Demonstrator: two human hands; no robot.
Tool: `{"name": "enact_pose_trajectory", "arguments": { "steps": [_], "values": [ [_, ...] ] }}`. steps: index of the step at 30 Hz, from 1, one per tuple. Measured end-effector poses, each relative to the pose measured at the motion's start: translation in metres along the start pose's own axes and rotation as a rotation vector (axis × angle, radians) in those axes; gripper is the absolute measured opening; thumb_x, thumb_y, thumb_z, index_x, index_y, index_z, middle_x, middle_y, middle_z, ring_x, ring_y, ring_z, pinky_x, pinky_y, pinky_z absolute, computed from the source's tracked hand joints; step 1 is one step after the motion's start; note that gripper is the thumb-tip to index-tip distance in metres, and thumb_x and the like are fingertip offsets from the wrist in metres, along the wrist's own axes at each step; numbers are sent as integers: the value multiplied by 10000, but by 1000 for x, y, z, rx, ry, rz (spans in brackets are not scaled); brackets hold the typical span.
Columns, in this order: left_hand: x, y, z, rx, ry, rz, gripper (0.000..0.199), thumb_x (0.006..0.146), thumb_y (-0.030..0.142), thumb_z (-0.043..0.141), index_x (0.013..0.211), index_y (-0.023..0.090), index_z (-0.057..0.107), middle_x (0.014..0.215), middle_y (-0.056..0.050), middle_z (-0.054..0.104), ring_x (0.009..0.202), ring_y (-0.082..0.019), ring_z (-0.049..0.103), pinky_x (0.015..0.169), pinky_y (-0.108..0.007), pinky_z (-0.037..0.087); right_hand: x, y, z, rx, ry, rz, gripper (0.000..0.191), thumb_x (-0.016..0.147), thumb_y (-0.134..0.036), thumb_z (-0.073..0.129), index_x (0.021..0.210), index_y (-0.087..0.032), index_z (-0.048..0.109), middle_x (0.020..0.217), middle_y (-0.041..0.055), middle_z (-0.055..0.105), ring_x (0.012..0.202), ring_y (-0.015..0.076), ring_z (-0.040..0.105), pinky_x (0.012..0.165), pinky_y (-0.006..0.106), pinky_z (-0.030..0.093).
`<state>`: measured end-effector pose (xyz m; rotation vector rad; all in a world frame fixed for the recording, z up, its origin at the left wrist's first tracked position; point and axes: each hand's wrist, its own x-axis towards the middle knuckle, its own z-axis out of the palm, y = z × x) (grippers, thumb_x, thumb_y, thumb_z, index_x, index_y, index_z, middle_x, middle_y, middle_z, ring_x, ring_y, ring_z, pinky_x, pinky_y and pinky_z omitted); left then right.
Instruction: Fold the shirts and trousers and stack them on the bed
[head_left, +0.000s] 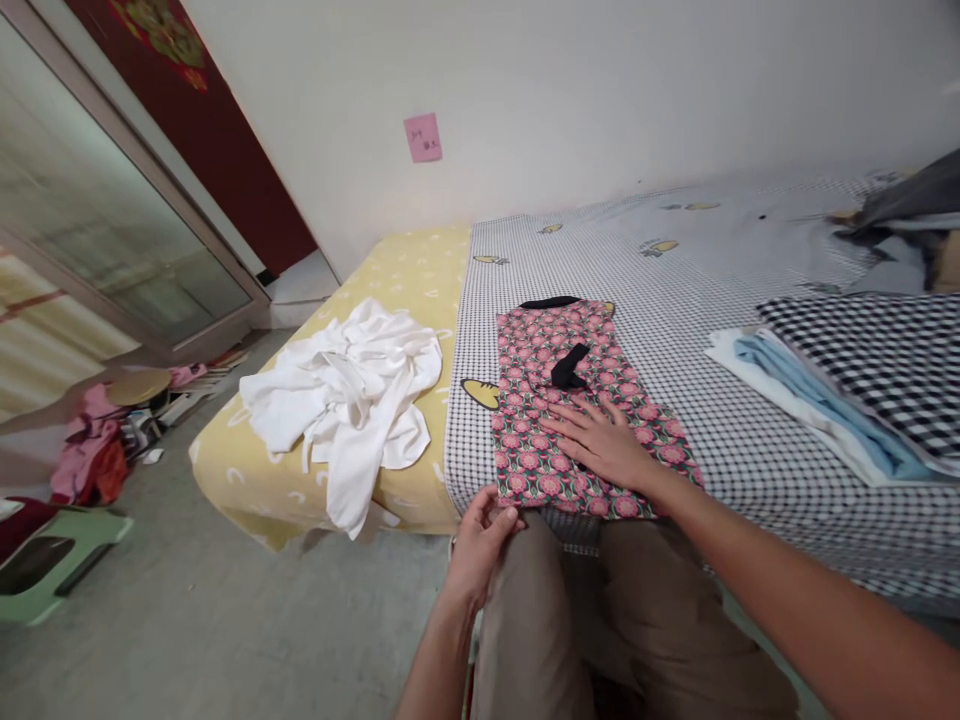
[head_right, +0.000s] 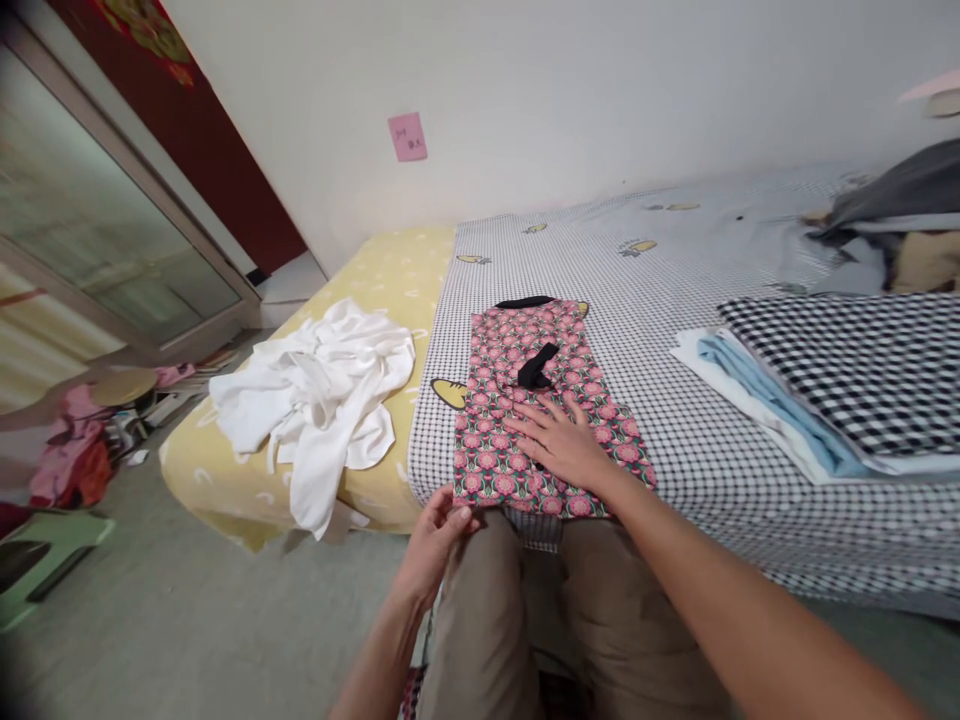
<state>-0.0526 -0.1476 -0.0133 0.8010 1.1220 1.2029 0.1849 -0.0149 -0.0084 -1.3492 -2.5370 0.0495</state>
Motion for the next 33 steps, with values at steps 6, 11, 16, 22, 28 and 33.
{"name": "enact_pose_trajectory", "arguments": {
  "steps": [6,11,16,22,28,33],
  "values": [
    [13,7,11,342,-24,95,539,823,709,583,767,178,658,718,-28,673,763,-197,602,805,-334,466,1,1,2,10,23,-10,466,1052,-529,308,1472,-475,504,1588,-53,472,1487,312,355,1198,660,138],
    [21,13,6,524,2,122,597,820,772,503,669,206,615,669,-36,670,718,-206,607,756,-332,458,2,-2,-1,11,40,-4,468,1050,-532,312,1487,-487,476,1587,-63,473,1490,305,352,1206,650,141],
    [36,1,6,526,98,4,670,668,906,514,600,239,514,514,8,552,507,-164,511,569,-305,403,2,-3,-2,23,52,0,468,1044,-550,334,1483,-487,481,1581,-48,483,1487,315,361,1207,663,142],
    [41,-3,8,523,100,-19,726,656,960,438,568,241,476,479,17,507,469,-143,459,531,-292,367,3,-4,-2,74,81,-18,451,1042,-544,370,1465,-471,508,1586,-50,475,1490,311,359,1211,679,132],
    [37,7,-10,675,170,104,652,761,876,434,667,240,539,609,-18,577,589,-210,566,606,-345,441,3,-5,-5,155,108,-17,467,1031,-560,403,1473,-452,509,1573,-24,493,1490,324,363,1208,693,144],
    [37,34,0,1161,605,413,435,971,443,365,1092,145,657,1131,-217,683,1080,-361,636,951,-545,473,3,-6,-6,227,108,-1,467,1026,-574,411,1461,-452,527,1571,-15,496,1490,334,364,1210,705,123]
  ]
}}
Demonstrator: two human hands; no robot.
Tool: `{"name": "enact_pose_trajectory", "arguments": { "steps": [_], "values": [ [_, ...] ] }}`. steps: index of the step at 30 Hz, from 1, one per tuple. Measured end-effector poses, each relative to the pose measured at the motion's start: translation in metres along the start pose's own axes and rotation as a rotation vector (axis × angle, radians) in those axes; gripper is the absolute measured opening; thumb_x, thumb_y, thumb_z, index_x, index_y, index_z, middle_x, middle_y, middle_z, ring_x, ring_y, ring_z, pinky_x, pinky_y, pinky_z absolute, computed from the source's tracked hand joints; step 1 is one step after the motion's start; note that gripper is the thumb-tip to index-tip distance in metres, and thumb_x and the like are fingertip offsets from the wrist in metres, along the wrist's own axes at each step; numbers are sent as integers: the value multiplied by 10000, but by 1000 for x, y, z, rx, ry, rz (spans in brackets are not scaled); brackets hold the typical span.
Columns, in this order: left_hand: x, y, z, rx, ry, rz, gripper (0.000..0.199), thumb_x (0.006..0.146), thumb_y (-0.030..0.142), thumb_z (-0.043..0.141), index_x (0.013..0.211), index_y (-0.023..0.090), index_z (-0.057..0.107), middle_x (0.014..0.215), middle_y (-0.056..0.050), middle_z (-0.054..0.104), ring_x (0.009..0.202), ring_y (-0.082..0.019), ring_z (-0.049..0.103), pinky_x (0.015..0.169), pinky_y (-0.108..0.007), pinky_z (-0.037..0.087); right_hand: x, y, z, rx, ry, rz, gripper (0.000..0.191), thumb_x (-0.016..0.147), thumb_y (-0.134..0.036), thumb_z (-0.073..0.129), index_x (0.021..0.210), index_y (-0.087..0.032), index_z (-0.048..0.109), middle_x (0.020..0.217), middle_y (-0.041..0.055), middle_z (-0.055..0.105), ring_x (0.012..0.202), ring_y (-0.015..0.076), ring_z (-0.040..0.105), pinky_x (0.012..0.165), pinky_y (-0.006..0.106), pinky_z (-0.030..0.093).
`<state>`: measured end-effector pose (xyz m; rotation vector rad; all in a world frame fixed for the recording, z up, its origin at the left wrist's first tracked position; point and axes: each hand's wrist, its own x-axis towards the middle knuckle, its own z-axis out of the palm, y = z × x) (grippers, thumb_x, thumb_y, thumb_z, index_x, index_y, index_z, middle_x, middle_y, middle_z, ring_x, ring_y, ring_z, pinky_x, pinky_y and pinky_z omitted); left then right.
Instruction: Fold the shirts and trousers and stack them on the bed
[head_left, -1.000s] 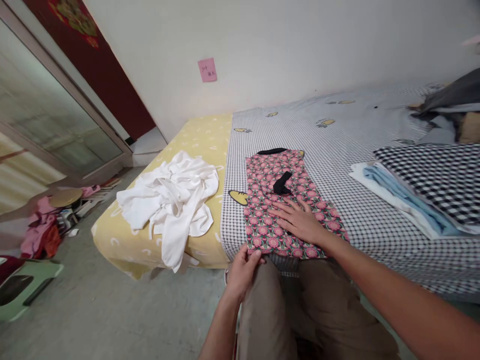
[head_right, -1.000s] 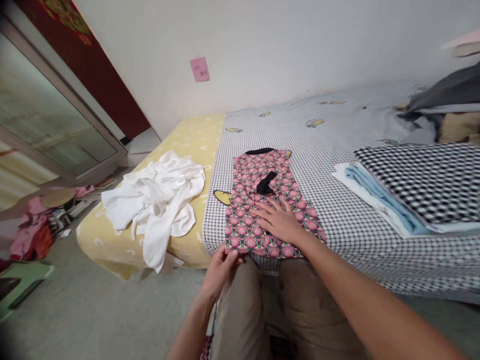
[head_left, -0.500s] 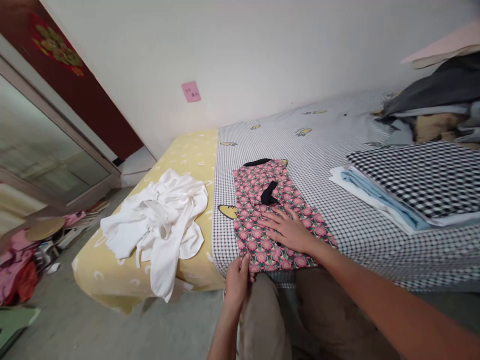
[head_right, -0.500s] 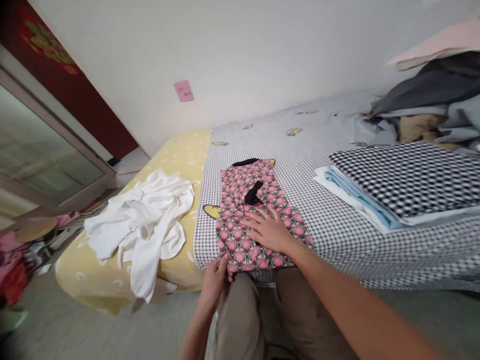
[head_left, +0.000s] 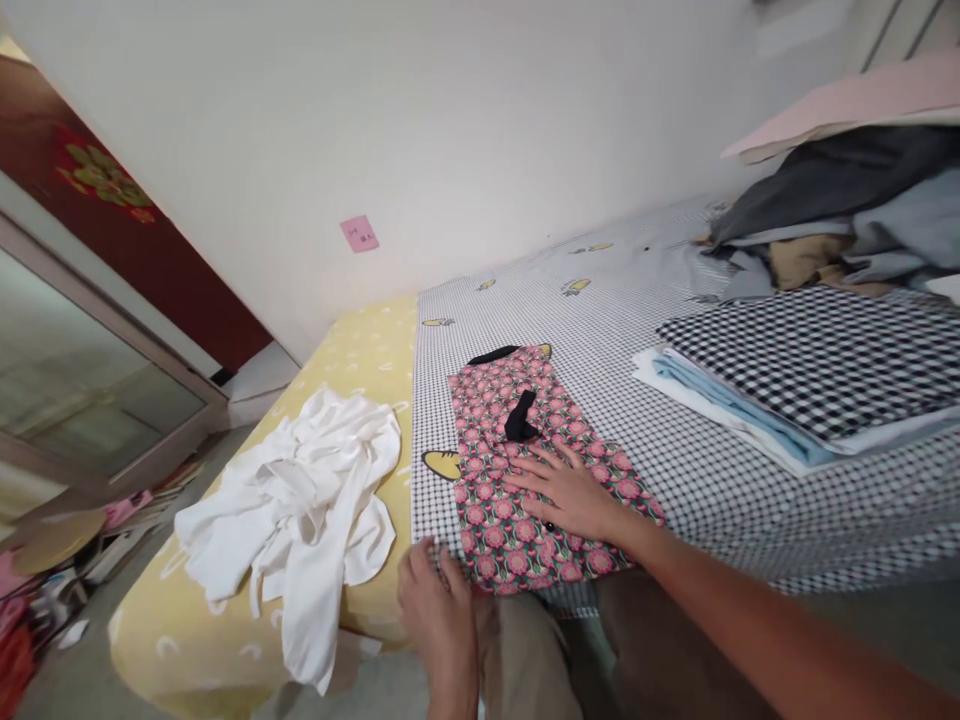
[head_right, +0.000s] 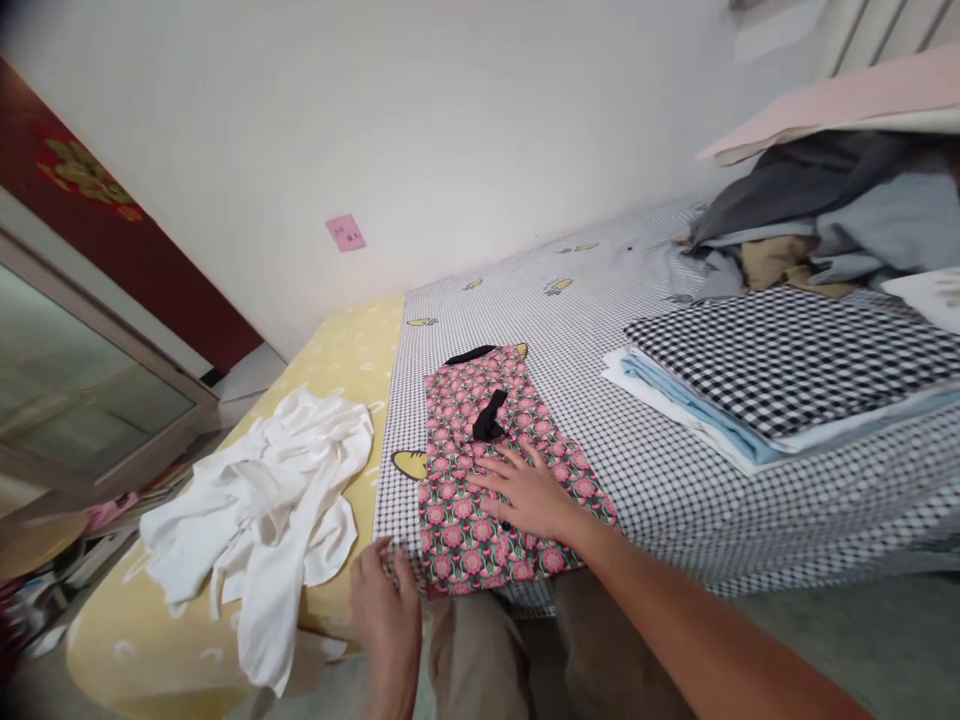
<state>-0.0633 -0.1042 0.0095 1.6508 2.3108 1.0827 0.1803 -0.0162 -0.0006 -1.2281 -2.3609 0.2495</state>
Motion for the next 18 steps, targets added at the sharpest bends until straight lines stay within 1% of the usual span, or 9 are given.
{"name": "enact_pose_trajectory", "arguments": {
  "steps": [1,2,3,5,7,9,11,15,18],
  "values": [
    [3,9,2,82,56,89,446,985,385,350,1192,130,651,1280,-242,634,1214,-375,585,1047,-585,417,0,0,0,11,-4,3,466,1024,-576,415,1458,-451,531,1573,-13,493,1491,336,362,1208,706,124],
    [7,19,5,142,72,193,460,997,353,341,1271,136,640,1404,-244,571,1330,-377,515,1128,-608,344,1,-1,-1,21,-6,5,464,1023,-575,422,1455,-449,535,1574,-12,492,1491,336,361,1208,706,123],
    [11,29,12,178,48,302,469,1008,340,340,1336,161,624,1502,-225,505,1420,-365,440,1186,-613,272,1,-2,-2,29,-5,6,463,1019,-573,434,1452,-446,540,1572,-9,495,1489,337,363,1209,704,118],
    [19,46,28,207,-75,495,488,1026,343,342,1452,227,551,1623,-170,389,1525,-321,309,1242,-591,194,3,-3,-4,51,1,19,457,1012,-555,467,1441,-429,560,1565,1,505,1486,336,369,1215,696,97],
    [28,58,46,217,-209,609,520,1038,353,331,1541,265,433,1679,-133,301,1567,-276,227,1256,-562,197,6,-3,-6,105,-9,61,455,1003,-501,507,1442,-398,568,1565,14,505,1489,331,368,1224,683,82],
    [35,65,59,243,-283,654,545,1045,367,314,1582,275,341,1697,-125,253,1575,-249,205,1257,-554,212,9,-1,-9,218,-13,125,488,992,-425,528,1476,-366,534,1572,26,497,1491,311,372,1236,660,76],
    [41,68,66,298,-293,646,553,1048,392,306,1592,295,296,1706,-130,210,1572,-259,216,1244,-594,213,11,4,-10,411,33,201,543,980,-386,522,1520,-345,476,1582,32,485,1495,283,372,1251,622,101],
    [44,71,67,415,-295,639,549,1031,445,364,1573,381,300,1717,-118,146,1558,-336,242,1189,-677,250,12,20,-11,961,225,249,610,966,-468,523,1550,-332,416,1631,42,413,1507,238,357,1239,511,266],
    [43,71,64,456,-322,695,553,1013,467,418,1555,421,317,1720,-102,135,1562,-357,221,1178,-691,253,10,28,-12,1245,341,260,601,950,-553,549,1506,-338,470,1619,51,431,1486,227,396,1241,488,278]
  ]
}}
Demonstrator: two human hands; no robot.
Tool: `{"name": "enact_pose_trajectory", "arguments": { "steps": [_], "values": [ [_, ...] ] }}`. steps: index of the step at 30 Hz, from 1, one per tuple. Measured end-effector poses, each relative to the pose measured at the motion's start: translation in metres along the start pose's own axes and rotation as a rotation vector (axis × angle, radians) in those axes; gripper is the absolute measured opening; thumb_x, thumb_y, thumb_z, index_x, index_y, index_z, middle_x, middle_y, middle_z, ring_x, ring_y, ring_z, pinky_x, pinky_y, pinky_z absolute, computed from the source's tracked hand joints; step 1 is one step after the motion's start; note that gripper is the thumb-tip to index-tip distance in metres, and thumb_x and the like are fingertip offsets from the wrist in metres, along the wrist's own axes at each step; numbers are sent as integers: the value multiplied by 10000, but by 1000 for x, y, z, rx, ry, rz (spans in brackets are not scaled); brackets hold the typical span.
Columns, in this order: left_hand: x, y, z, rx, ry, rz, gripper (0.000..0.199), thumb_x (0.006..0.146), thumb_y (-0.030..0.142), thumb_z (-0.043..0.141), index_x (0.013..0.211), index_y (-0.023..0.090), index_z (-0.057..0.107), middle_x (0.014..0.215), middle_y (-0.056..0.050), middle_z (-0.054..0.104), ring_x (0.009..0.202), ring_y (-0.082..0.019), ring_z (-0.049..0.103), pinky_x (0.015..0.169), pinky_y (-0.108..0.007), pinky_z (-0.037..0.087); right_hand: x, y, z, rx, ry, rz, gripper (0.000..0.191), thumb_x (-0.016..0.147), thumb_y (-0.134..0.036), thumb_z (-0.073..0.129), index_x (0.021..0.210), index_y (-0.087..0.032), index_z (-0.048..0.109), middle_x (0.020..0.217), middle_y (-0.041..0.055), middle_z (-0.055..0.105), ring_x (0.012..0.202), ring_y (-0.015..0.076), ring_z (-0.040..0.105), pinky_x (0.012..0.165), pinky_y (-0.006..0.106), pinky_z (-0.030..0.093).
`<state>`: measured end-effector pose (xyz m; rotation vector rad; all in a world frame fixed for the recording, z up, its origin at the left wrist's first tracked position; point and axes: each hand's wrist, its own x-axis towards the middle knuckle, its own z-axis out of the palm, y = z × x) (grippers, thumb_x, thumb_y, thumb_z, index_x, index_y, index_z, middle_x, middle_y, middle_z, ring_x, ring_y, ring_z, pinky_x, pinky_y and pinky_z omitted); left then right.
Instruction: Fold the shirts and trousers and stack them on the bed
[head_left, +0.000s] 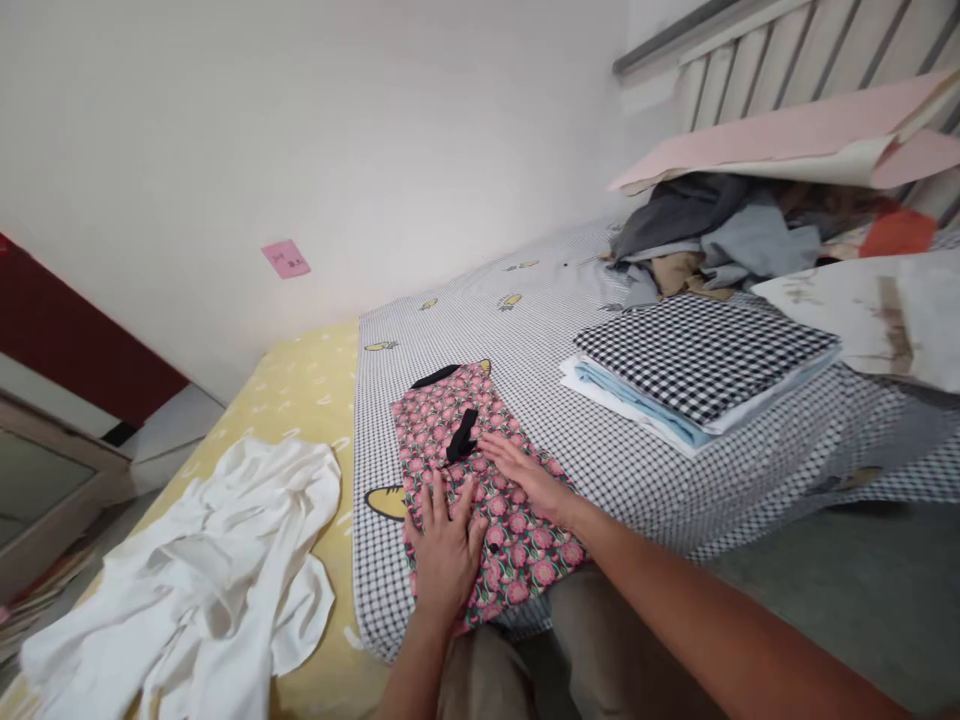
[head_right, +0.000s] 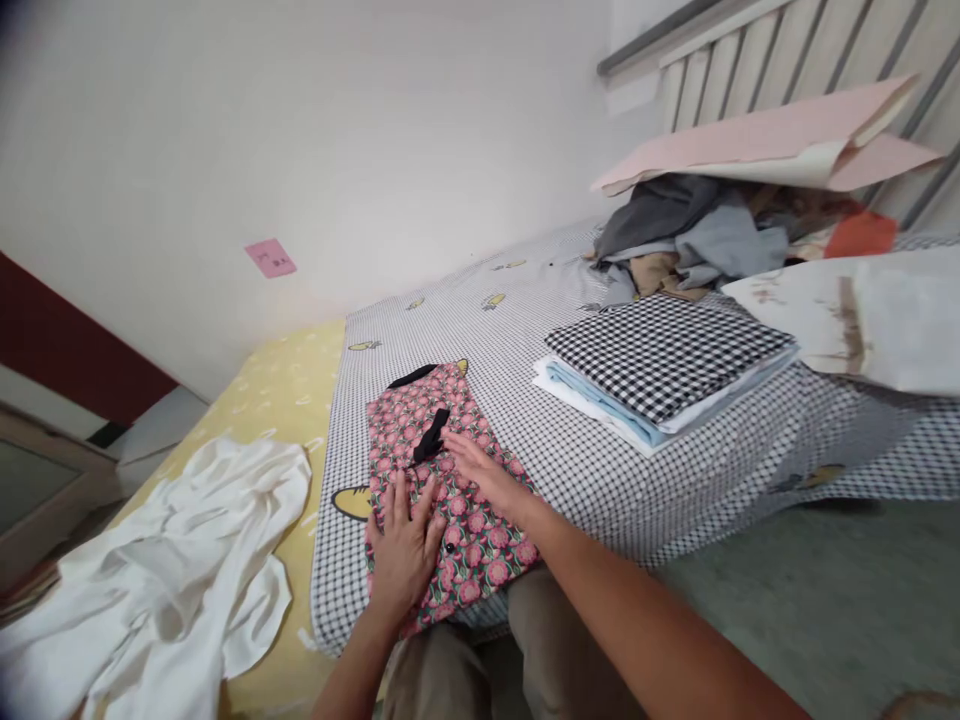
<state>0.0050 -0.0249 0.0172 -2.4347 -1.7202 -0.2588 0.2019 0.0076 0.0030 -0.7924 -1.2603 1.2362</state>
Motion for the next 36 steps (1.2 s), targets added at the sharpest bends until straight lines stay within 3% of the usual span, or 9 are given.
{"name": "enact_pose_trajectory", "arguments": {
  "steps": [4,10,12,15,18,20,26,30,36],
  "values": [
    [1,1,-1,16,-22,-6,550,1017,450,410,1557,422,306,1715,-97,165,1569,-354,196,1186,-704,222,1,-2,-4,156,123,18,544,900,-602,617,1361,-312,613,1506,70,570,1410,251,502,1243,517,278],
    [9,2,-6,-30,-178,-43,504,1023,464,374,1524,496,337,1701,-20,243,1572,-363,171,1176,-754,173,1,-22,-1,206,240,68,428,816,-558,723,1109,-247,720,1330,81,695,1238,266,644,1151,485,409],
    [12,1,-7,-35,-202,-48,512,1022,466,373,1531,491,324,1704,-18,227,1574,-367,155,1178,-753,167,-9,-32,-6,209,322,55,376,825,-529,704,1066,-242,720,1238,71,730,1081,242,710,1038,445,501],
    [15,-1,-5,-29,-227,-57,519,1023,471,367,1539,476,316,1708,-16,205,1577,-368,134,1183,-751,158,-37,-37,-21,246,568,57,348,804,-509,685,1021,-237,700,956,46,757,759,197,707,716,354,569],
    [17,-2,-2,-12,-220,-60,520,1021,469,374,1538,476,319,1706,-13,210,1573,-369,156,1187,-751,156,-77,-28,-40,234,837,106,337,738,-495,707,957,-242,669,704,-9,664,534,163,597,458,278,438],
    [18,-2,-2,0,-218,-56,518,1022,468,367,1538,475,320,1707,-12,213,1571,-368,170,1188,-750,160,-102,-18,-47,179,909,164,330,718,-506,704,906,-238,656,626,-30,614,468,149,550,406,254,372],
    [21,0,-4,14,-254,-68,532,1029,483,312,1559,450,289,1716,-19,184,1580,-363,128,1189,-750,161,-147,7,-40,82,728,381,478,775,-692,589,710,-218,613,625,12,627,498,142,571,425,238,389],
    [22,1,-5,13,-266,-66,534,1031,487,296,1563,448,282,1717,-20,191,1581,-358,127,1188,-747,165,-157,8,-32,213,638,308,502,742,-694,677,902,-219,672,819,19,662,583,131,594,473,238,421],
    [23,2,-7,11,-295,-87,548,1031,504,263,1574,432,251,1722,-15,159,1582,-365,114,1189,-749,160,-158,-2,-28,47,379,264,345,817,-562,694,941,-242,666,685,-41,572,581,130,526,564,263,434]
  ]
}}
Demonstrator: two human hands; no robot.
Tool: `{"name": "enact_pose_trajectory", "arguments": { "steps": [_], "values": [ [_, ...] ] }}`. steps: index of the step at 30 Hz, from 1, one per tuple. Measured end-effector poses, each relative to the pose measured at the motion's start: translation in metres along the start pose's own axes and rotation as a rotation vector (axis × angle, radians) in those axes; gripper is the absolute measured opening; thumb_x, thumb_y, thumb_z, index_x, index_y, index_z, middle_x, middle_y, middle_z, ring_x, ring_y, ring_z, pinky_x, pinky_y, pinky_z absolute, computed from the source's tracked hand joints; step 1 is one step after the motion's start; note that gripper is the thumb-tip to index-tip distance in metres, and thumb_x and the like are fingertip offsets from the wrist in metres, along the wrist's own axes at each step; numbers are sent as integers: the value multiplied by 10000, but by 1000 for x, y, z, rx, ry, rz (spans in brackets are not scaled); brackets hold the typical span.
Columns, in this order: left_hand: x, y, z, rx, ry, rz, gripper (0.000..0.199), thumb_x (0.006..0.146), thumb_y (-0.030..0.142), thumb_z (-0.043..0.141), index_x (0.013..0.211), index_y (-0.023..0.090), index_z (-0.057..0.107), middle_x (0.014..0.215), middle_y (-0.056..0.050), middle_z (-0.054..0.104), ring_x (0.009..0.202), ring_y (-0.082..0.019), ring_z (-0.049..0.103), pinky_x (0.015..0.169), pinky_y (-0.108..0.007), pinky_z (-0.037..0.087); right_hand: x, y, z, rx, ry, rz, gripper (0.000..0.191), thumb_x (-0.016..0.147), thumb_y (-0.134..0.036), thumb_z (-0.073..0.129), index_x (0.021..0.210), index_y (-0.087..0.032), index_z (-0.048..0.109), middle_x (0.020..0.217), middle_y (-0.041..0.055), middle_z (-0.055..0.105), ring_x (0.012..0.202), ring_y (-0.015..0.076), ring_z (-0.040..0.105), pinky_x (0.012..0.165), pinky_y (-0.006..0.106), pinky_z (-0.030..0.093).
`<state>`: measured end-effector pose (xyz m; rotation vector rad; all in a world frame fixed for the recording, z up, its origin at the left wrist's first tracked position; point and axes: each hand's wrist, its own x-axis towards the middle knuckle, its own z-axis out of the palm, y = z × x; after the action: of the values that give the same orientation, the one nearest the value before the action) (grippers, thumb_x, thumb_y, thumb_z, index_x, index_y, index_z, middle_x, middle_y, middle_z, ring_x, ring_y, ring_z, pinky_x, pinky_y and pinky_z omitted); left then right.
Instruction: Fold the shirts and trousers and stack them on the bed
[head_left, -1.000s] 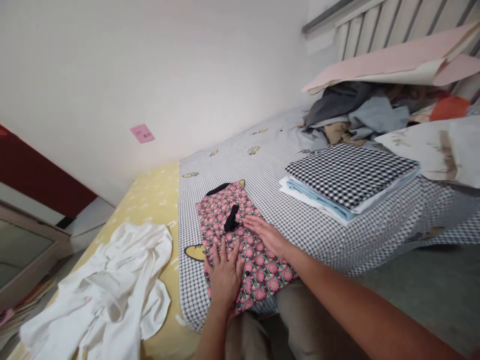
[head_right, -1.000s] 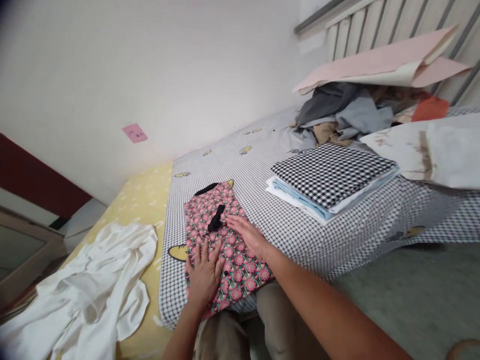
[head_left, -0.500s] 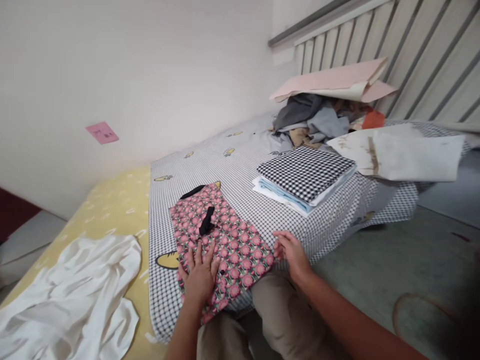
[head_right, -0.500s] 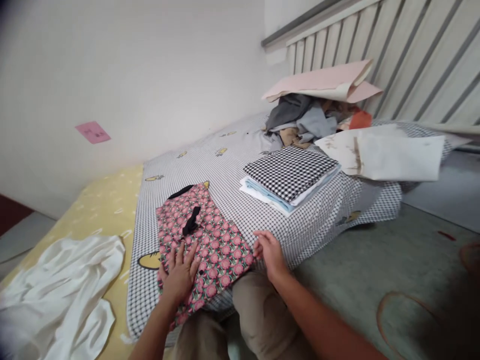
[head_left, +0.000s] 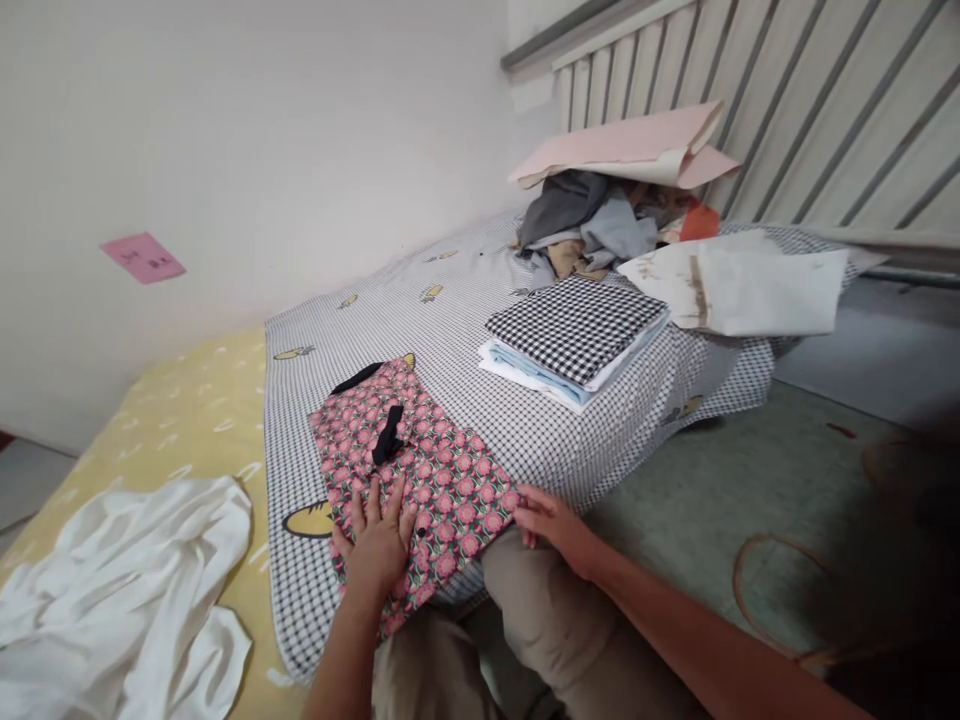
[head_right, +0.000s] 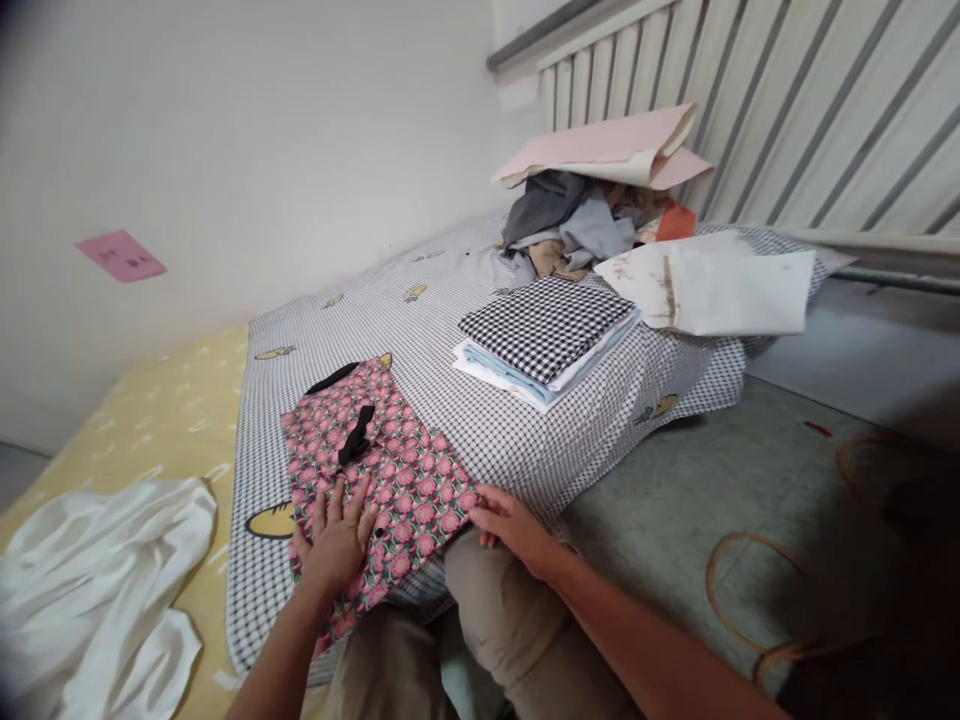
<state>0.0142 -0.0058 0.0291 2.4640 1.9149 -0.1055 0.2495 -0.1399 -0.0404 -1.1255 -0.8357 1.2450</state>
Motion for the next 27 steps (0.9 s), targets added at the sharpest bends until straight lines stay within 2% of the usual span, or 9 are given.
{"name": "enact_pose_trajectory", "arguments": {
  "steps": [4,6,8,13,19,22,25,27],
  "values": [
    [1,0,0,-11,1,-1,550,1029,496,265,1575,430,255,1722,-8,150,1583,-359,112,1185,-759,158,-1,-11,5,-465,-85,-195,132,834,-371,662,847,-239,668,755,-7,598,689,170,552,655,300,456],
    [2,0,1,-12,5,-5,549,1029,493,268,1575,431,258,1721,-7,161,1584,-356,112,1184,-759,160,-1,-16,6,-669,-104,-304,151,849,-335,644,954,-242,698,850,23,654,763,191,588,710,314,460],
    [2,-1,1,-8,6,-5,551,1030,491,265,1577,432,248,1721,-6,164,1584,-356,106,1184,-759,162,0,-20,6,-760,-125,-322,212,885,-366,623,1042,-239,687,884,33,692,778,196,619,719,310,457],
    [3,-2,2,22,-16,-10,561,1033,505,242,1586,412,238,1722,-18,159,1581,-365,111,1192,-753,151,8,-22,3,-745,-23,-164,298,966,-443,484,770,-230,556,607,-19,633,607,171,652,637,274,432],
    [-1,2,-3,23,-36,-8,564,1031,496,279,1588,428,216,1723,-11,140,1582,-366,99,1195,-752,152,20,-12,13,-646,88,-28,398,945,-544,400,685,-257,494,495,-33,575,469,175,628,517,273,440],
    [-4,4,-5,9,-64,-17,575,1028,515,289,1590,429,203,1726,-7,114,1582,-368,83,1206,-739,134,17,-2,4,-627,171,12,385,930,-571,374,727,-269,496,504,-41,581,452,186,620,488,288,444],
    [-7,5,-6,-16,-74,-16,576,1022,530,310,1584,438,224,1726,-2,108,1583,-368,72,1208,-738,111,11,-1,-14,-655,381,-67,348,925,-565,369,875,-266,541,625,-6,669,542,220,665,560,338,508],
    [-8,5,-5,-31,-63,-11,573,1019,532,328,1579,446,241,1725,4,112,1584,-366,70,1205,-743,112,11,-12,-17,-768,499,-259,360,933,-531,392,1011,-242,591,862,71,747,768,260,724,717,401,551]
  ]
}}
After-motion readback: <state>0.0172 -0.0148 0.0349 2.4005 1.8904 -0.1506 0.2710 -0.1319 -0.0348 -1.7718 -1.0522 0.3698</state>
